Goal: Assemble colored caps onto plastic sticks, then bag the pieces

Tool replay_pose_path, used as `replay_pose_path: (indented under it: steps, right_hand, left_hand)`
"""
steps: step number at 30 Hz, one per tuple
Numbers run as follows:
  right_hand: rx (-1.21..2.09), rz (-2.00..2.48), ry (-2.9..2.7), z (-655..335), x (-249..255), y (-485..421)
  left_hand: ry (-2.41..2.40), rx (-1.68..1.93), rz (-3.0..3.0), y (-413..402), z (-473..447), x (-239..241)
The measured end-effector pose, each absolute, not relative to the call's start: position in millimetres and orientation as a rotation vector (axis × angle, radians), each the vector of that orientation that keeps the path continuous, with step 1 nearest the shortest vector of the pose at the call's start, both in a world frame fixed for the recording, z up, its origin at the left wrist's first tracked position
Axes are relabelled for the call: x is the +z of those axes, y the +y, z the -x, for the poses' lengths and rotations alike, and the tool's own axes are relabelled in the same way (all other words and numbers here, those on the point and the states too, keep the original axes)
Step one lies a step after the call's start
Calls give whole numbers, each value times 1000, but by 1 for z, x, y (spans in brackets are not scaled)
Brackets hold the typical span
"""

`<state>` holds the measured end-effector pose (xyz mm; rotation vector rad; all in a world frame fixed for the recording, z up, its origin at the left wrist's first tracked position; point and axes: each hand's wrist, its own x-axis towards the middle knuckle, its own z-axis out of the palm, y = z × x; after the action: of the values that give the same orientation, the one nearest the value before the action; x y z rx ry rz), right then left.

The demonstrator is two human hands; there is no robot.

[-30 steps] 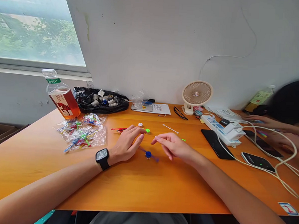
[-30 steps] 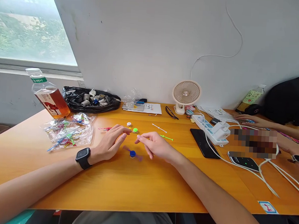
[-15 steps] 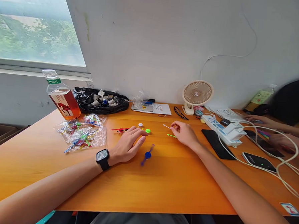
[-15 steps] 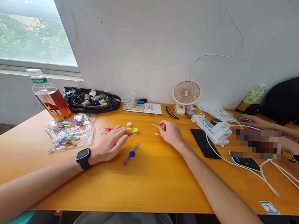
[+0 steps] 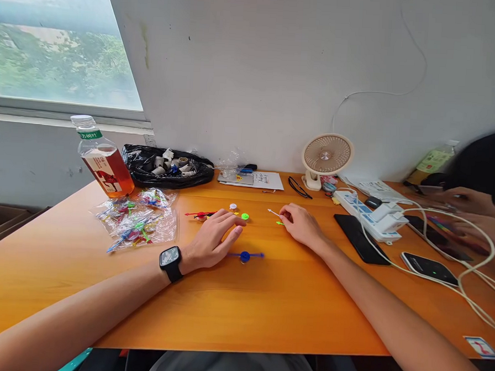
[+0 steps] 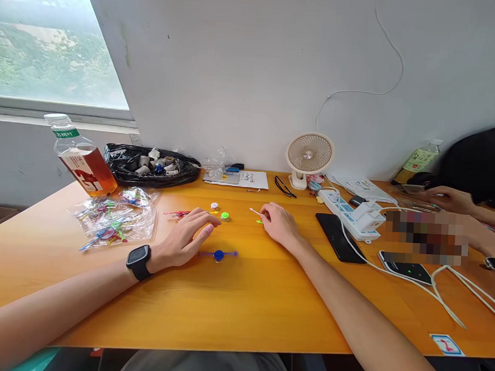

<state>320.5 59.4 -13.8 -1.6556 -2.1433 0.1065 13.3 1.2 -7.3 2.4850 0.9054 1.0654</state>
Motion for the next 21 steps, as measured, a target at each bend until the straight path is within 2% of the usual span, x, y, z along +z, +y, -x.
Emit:
replay_pose_path:
  steps: [8,21]
  right_hand:
    - [193,1407,-2027,-309,-20,56]
    - [296,1017,-2156,-285,-32,48]
  left_hand:
    - [876,1017,-2495,3,-14,-7]
    - [848,1009,-2497,4,-15,-8]
